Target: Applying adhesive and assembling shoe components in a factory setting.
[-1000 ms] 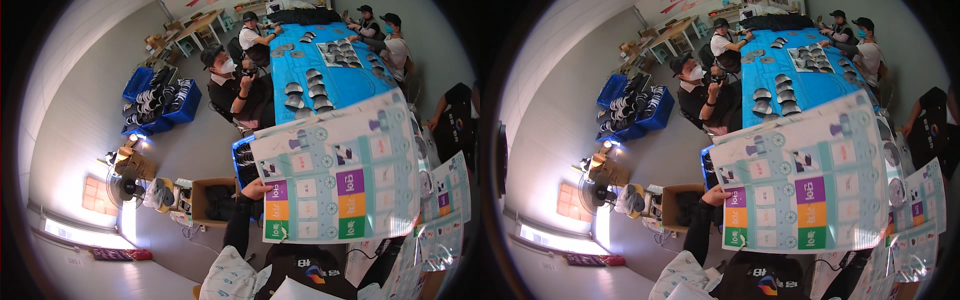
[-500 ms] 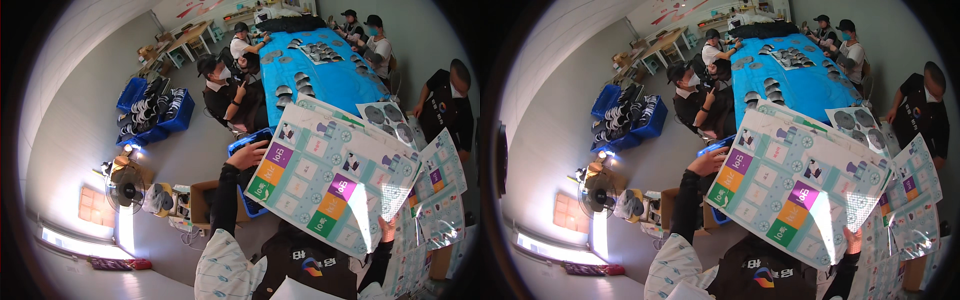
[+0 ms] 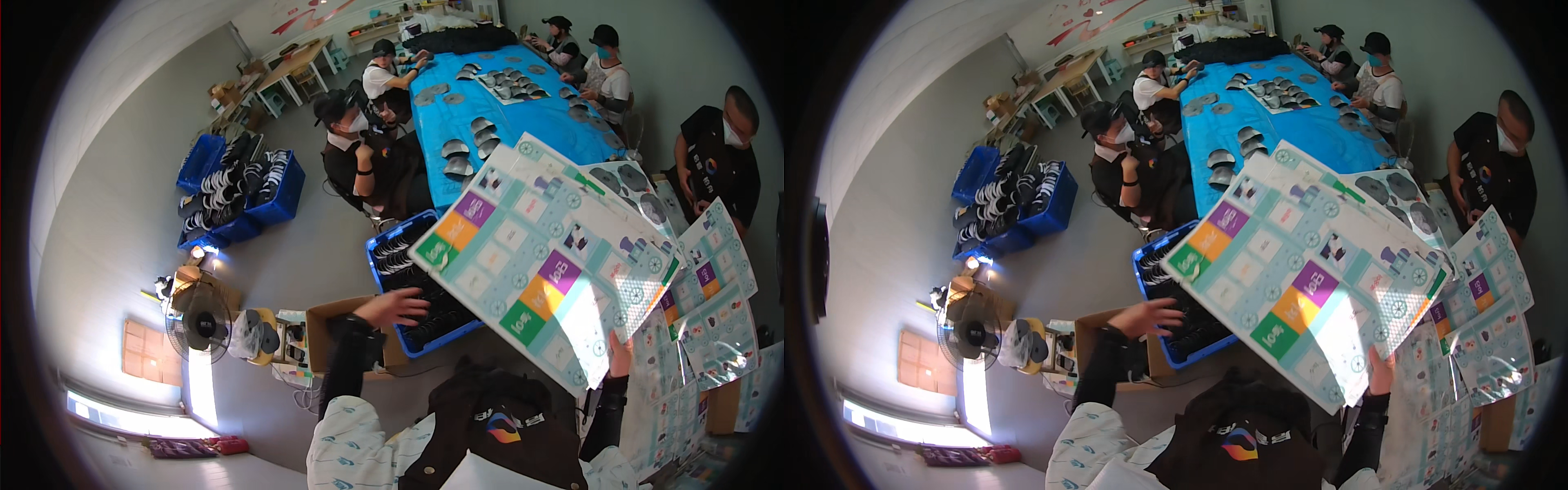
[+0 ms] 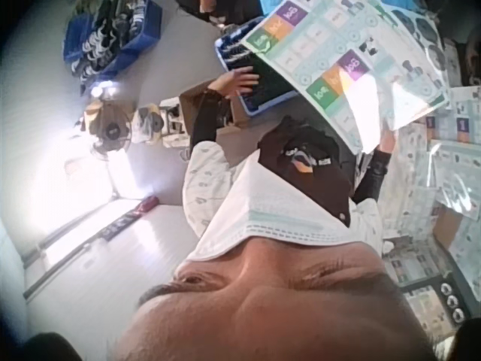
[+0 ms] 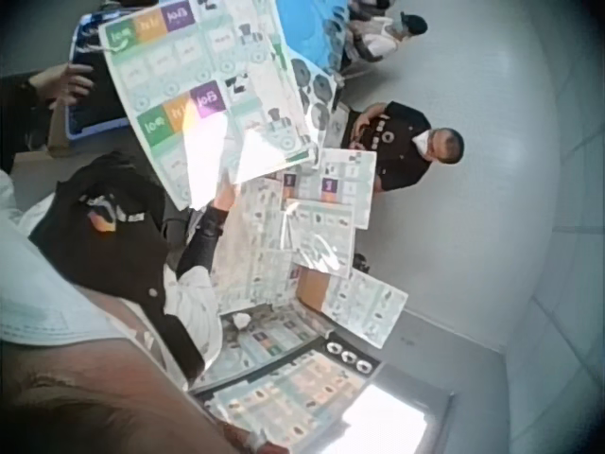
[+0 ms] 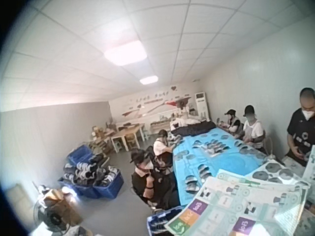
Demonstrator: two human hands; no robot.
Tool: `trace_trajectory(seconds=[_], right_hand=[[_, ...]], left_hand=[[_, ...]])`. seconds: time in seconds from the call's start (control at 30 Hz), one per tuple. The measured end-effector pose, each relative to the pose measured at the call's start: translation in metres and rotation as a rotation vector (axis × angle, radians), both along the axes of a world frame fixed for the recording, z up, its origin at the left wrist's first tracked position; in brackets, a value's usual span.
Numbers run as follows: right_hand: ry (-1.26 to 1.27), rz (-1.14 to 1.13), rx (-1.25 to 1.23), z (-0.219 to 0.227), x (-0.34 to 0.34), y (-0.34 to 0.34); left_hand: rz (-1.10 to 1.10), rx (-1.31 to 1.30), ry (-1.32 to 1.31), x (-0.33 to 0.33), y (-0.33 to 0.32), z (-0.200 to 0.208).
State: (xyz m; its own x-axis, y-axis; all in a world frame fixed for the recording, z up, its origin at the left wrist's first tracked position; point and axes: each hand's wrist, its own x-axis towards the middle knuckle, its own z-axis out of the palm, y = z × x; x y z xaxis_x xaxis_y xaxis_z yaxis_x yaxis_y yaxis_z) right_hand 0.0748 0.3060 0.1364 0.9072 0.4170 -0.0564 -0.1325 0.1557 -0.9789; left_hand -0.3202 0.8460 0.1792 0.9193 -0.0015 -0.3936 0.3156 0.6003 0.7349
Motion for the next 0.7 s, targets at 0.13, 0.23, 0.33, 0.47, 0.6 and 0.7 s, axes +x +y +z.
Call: trace_trajectory(seconds=[0.13,0.23,0.33,0.47,0.6,0.7], right_hand=[[0.149,0.006,0.242,0.013,-0.035,0.074],[0.161,-0.001,0.172,-0.013,-0.037,0.089],[0.185,-0.034,0.281,-0.036,-0.044,0.102],[0.277,-0.068,0.251,-0.046,-0.055,0.101],[0.268,-0.005,0.173,-0.071,-0.057,0.097],[0.32,-0.042,0.24,-0.097,-0.056,0.096]], left_hand=[[-0.087,-0.048,-0.261,0.083,-0.117,0.0],[0.219,0.066,-0.14,0.143,-0.166,0.017],[0.466,0.161,-0.066,0.163,-0.169,-0.021],[0.428,0.287,0.012,0.176,-0.16,-0.053],[0.385,0.264,0.006,0.182,-0.148,-0.08],[0.381,0.297,0.04,0.195,-0.144,-0.092]])
